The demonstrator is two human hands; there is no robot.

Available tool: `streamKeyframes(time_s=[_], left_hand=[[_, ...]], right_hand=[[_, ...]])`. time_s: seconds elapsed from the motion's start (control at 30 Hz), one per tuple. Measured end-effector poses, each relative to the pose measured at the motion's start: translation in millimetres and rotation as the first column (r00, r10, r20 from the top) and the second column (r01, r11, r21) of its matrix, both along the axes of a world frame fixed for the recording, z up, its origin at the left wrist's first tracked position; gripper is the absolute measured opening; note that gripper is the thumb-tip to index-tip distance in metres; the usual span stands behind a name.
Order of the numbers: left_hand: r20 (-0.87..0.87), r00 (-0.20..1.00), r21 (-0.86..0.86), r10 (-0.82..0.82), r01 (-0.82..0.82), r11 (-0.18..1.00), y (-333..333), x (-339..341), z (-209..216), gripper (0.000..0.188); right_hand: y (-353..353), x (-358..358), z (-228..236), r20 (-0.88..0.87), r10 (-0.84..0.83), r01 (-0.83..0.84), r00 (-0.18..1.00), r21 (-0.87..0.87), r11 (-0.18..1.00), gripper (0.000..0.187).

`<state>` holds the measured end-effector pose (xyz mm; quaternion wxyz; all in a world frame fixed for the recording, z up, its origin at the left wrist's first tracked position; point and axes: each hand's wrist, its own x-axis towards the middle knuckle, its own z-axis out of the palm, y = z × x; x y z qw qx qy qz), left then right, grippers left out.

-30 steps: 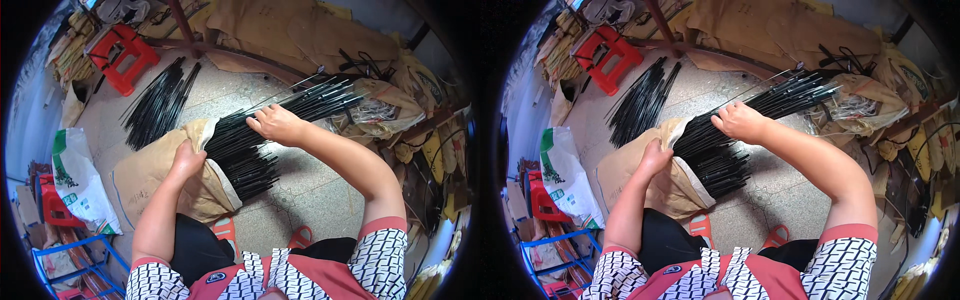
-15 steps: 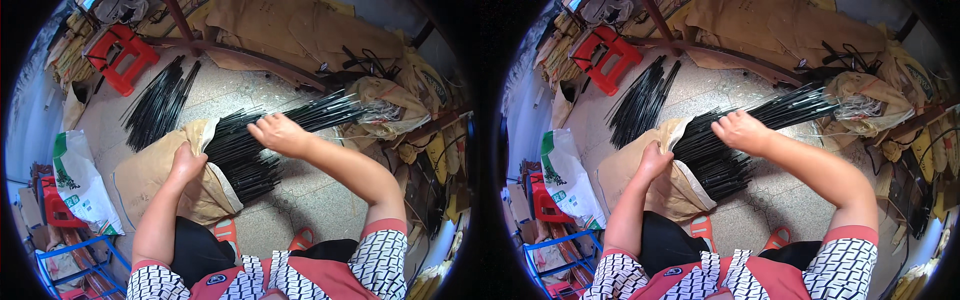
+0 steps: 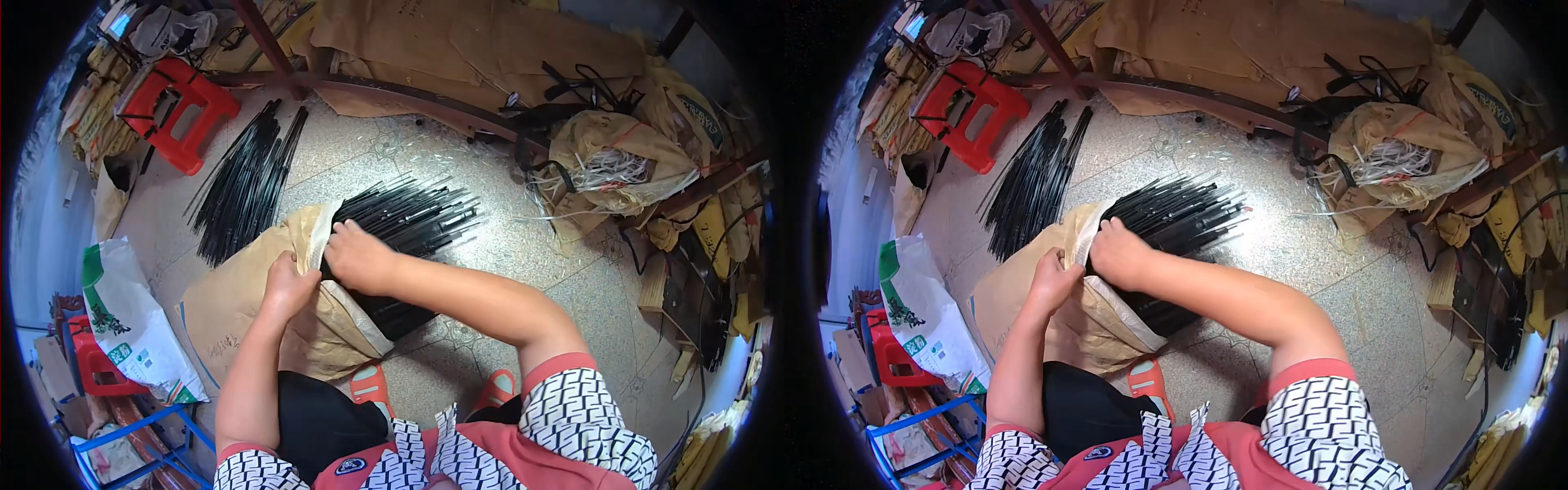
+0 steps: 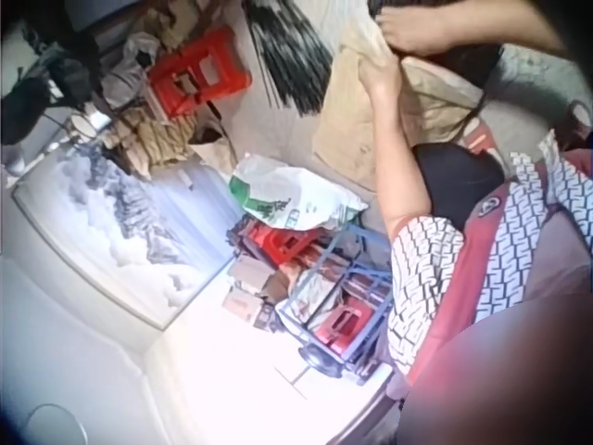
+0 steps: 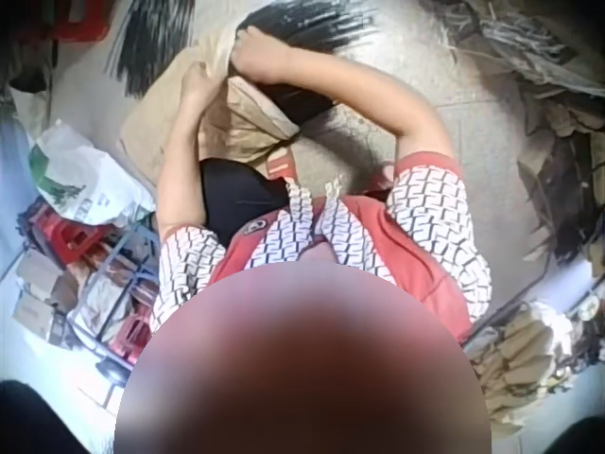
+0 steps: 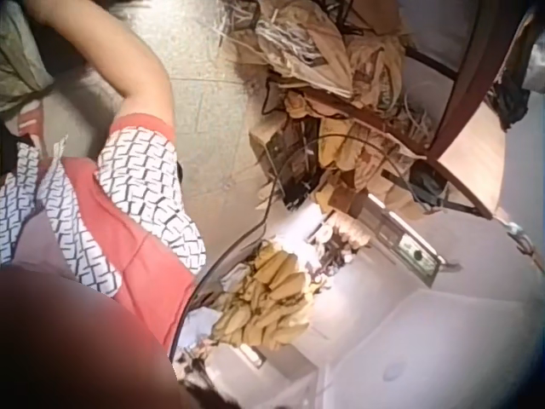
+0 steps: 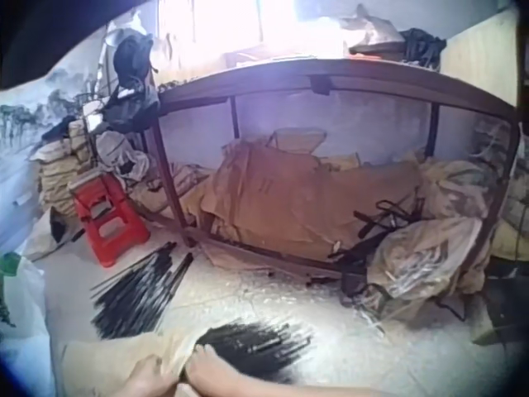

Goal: Gathering black rods from the floor and organizing them inside a large paper bag at a workstation.

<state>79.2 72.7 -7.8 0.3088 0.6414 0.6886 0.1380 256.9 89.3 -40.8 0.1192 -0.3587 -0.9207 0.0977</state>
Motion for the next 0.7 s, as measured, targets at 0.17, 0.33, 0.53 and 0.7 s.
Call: streamKeyframes(time_s=[0.17,0.33,0.53,0.7], left_hand=[[-0.003,1.000,-0.038,-0.008,0.008,0.999,0,7,3,0.042],[0.000,1.000,-0.062,-0.006,0.006,0.998,3,13,2,0.045],[0.008,1.000,-0.061,-0.001,0.001,0.998,3,18,0,0.046],[-0.005,0.999,-0.039,0.033,-0.033,0.999,6,22,0,0.047]], right_hand=[[18,132,-5,-0.562,-0.568,0.531,0.601,-0.250,0.810,0.059],[23,208,-97,-0.356,-0.929,0.365,0.101,-0.855,0.368,0.068],[32,179,-98,-0.399,-0.903,0.149,0.161,-0.894,0.422,0.059],[32,133,-82,-0.444,-0.784,0.075,0.434,-0.849,0.522,0.065]])
